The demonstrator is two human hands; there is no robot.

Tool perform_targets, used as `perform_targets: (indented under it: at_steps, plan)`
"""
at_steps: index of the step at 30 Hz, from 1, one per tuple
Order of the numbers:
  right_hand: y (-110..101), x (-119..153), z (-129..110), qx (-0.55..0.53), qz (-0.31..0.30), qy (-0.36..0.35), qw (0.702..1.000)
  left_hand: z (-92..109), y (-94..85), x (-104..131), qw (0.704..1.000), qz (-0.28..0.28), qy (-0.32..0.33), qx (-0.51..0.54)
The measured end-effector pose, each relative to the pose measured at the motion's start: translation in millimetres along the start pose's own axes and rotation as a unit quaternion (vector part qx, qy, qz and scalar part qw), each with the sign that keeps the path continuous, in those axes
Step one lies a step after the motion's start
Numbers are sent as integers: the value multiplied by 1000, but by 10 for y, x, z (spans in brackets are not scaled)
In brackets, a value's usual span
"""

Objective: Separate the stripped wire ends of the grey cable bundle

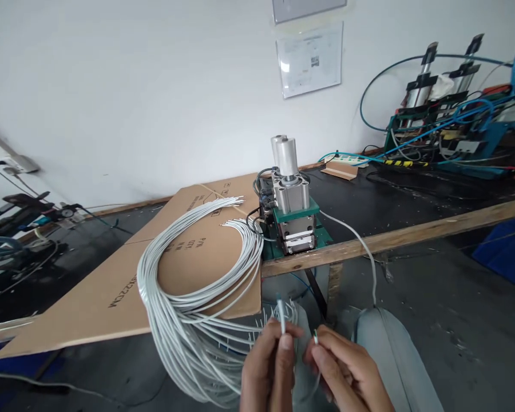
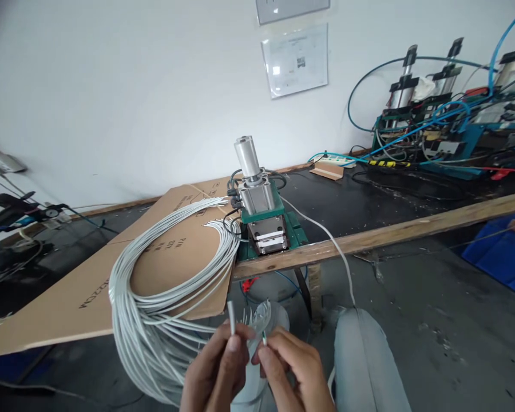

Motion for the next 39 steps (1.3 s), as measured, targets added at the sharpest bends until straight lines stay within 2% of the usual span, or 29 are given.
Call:
perform_targets:
  at_steps: [2,3,5,9,18,23,27,31,34,36,39]
  plan:
    - [19,15,-41,13,-29,-4,999,20,54,-14,995,-72,-44,48]
    - [30,14,-53,20,-45,-8,999,47,65,-27,992,-92,-50,69]
    - [40,7,-74,30,-64,-31,997,105,67,-58,987,-109,-57,103]
    - [37,19,-107,30,-63,-86,994,173,57,-92,976,-132,-74,159]
    - [47,87,-77,51,-106,2,993,142,44,-92,968,-151,-74,186]
    - [46,63,-96,56,-134,-9,989,146,-27,-108,987,-139,-15,76]
    - [10,88,-139,151,-163,-5,975,111,-43,-124,987,-157,-16,-27]
    - [-14,126,-250,292,-177,-113,933,168,-17,-152,973,-204,22,-104]
    - [-2,133,-245,333,-189,-138,914,223,-17,-169,960,-221,50,-166]
    - [-5,122,-197,284,-188,-100,935,225,-21,-173,961,-228,36,-150]
    - [7,134,-82,110,-181,-3,977,167,-10,-158,970,-235,-18,-60]
Point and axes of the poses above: each hand's wrist, its own x-axis away from the middle knuckle, its own y-axis out of the palm, z = x × y, the point moved 5 cm from there along -x, towards the middle knuckle, and after that the axes turned 4 degrees about -x, right-handed, at the moved point
